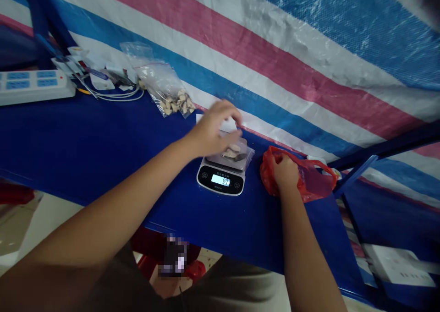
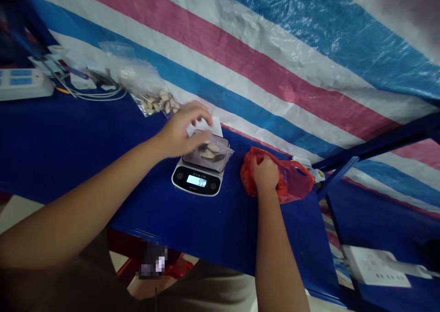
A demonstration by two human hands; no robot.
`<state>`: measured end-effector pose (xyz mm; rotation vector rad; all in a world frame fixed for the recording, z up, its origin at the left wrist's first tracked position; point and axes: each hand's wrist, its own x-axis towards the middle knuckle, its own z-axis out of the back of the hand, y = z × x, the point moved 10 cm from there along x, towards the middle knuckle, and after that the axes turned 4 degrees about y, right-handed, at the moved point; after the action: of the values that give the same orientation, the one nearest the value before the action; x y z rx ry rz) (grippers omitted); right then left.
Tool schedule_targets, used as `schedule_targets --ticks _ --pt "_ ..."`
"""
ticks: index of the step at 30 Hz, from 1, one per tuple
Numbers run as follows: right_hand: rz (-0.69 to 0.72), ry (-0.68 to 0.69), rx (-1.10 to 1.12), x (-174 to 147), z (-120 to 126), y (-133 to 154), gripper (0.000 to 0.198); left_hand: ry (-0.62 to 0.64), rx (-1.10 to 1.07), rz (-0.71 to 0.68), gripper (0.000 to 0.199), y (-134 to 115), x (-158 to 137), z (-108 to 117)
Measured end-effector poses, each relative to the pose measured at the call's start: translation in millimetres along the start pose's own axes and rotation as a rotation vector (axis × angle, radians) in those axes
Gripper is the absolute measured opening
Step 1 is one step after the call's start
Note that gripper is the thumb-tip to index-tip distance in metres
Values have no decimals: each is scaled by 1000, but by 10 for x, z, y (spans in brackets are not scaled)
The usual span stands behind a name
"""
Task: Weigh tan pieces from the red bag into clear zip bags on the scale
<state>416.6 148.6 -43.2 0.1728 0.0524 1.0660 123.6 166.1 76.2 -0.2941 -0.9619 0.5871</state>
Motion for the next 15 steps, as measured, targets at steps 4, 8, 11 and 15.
schedule_targets --ticks 4,8,11,15 --pt "-7 -6 21 31 -14 -8 42 661 266 -92 33 -600 -120 -801" --pt "-1 10 33 27 -29 -10 43 896 590 -120 28 -604 -165 -1197" --pt "11 7 32 19 -16 -3 41 977 681 -129 17 -537 -137 -1293" --pt "10 19 32 23 -21 -5 46 960 723 -119 21 -558 62 -1003"
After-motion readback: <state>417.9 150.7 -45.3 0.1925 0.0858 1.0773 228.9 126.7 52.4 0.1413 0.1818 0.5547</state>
